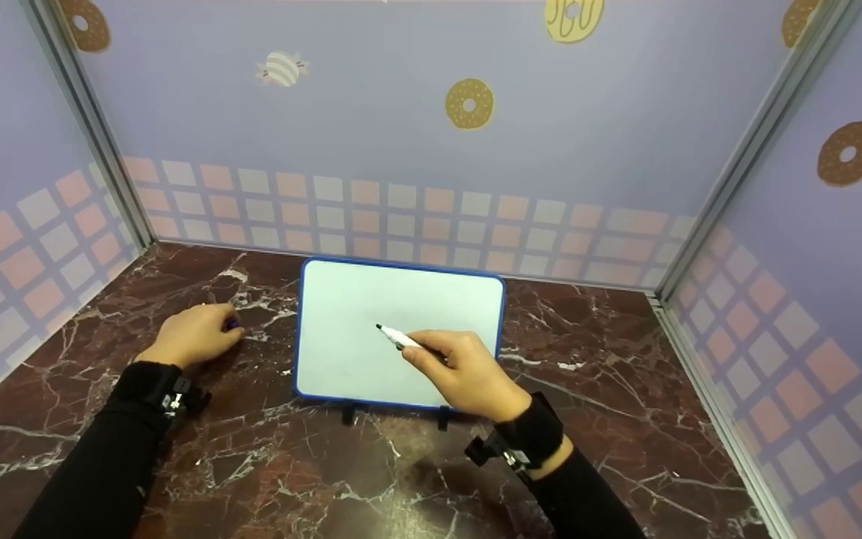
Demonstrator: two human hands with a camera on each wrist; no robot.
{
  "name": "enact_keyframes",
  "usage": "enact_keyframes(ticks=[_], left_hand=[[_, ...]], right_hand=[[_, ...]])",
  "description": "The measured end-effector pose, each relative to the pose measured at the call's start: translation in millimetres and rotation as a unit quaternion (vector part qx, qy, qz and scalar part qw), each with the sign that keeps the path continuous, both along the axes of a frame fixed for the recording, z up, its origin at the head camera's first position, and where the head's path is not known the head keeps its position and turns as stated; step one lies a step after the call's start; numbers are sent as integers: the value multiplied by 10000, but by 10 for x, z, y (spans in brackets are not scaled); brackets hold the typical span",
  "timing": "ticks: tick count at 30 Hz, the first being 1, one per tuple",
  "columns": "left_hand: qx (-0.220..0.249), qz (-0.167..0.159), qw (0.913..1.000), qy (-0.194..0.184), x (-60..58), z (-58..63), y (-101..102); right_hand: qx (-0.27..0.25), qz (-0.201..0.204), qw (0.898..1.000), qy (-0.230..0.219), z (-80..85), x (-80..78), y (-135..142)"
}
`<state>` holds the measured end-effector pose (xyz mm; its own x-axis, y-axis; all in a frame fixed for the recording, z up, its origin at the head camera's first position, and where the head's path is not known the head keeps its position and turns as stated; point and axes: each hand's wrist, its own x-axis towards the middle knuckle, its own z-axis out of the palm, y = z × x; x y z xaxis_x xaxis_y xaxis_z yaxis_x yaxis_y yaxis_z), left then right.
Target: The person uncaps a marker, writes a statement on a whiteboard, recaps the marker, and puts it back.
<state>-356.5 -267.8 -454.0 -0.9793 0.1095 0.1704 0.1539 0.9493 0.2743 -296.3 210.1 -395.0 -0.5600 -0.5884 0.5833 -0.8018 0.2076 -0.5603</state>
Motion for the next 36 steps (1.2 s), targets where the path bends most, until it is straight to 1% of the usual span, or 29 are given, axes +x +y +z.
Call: enact_keyframes(ticks=[5, 8, 11, 13, 15, 19, 21, 24, 28, 32, 36], left_hand=[[28, 25, 10000, -14, 1, -6, -6], [-1, 60, 10000, -76, 2, -10, -12], [-33, 117, 9998, -170, 8, 13, -12], [-19, 177, 9996, -212, 18, 59, -6], [32, 235, 9996, -165, 26, 122, -2], [334, 337, 9985, 260, 73, 308, 31], [531, 316, 9968, 510, 114, 422, 66], [807, 158, 9932, 829, 185, 593, 150], [864, -211, 9874, 1312, 268, 768, 314], [688, -592, 9813, 1699, 344, 888, 512], [641, -1014, 9740, 1922, 430, 973, 714]], right_hand=[[-9, -14, 10000, -12, 4, -11, -4], [-6, -5, 10000, -24, 1, -15, -13], [-20, -23, 10000, -44, -1, -11, -18], [-38, -51, 10000, -66, -3, -8, -18], [-51, -83, 9999, -79, -7, -6, -16], [-41, -116, 9999, -98, -15, -7, -20], [-21, -122, 9999, -110, -20, -8, -24], [-7, -126, 9999, -114, -21, -6, -30], [-14, -132, 9999, -92, -16, 6, -41], [-49, -76, 9999, -106, -11, 17, -53], [-57, -46, 9999, -123, -19, 12, -56]])
